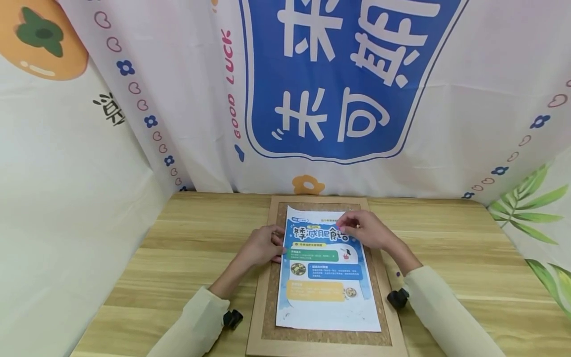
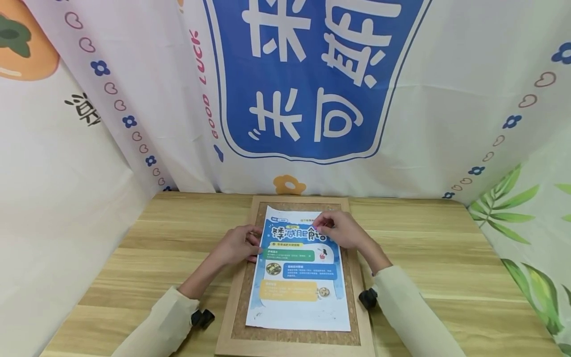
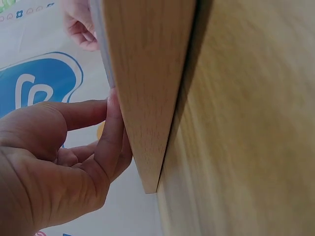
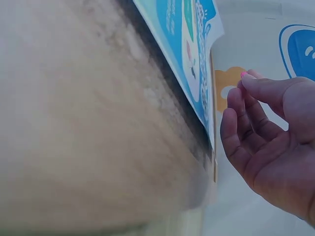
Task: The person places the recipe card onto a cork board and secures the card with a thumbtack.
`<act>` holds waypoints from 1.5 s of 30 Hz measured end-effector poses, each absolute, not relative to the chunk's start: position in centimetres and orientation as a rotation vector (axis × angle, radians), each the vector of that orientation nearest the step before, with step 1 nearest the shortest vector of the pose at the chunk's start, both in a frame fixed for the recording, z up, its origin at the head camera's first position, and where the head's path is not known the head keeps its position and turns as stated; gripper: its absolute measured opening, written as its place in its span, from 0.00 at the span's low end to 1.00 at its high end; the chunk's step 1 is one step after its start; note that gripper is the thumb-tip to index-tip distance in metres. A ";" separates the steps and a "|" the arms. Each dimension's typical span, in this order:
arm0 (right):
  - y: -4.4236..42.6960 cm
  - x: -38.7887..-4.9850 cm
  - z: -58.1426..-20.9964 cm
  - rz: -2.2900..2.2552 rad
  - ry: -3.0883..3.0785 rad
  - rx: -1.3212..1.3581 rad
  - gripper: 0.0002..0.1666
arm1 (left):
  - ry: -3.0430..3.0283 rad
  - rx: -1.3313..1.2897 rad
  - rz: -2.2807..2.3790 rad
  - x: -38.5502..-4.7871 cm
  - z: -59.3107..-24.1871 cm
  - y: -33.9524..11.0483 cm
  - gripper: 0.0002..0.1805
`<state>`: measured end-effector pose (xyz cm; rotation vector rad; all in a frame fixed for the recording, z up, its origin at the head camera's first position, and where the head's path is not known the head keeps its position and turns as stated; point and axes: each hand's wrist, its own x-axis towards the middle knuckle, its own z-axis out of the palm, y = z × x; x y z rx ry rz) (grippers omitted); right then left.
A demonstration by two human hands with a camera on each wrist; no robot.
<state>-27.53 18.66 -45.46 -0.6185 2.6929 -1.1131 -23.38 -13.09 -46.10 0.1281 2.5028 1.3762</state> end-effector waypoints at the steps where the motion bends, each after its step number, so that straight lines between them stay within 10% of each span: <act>1: 18.5 -27.6 -45.5 -1.110 2.690 -0.611 0.08 | 2.497 0.129 1.381 -23.4 -46.1 -13.1 0.25; 45: 13.9 -31.5 -46.7 -1.100 2.684 -0.527 0.08 | 2.533 0.152 1.372 -23.2 -45.9 -13.1 0.23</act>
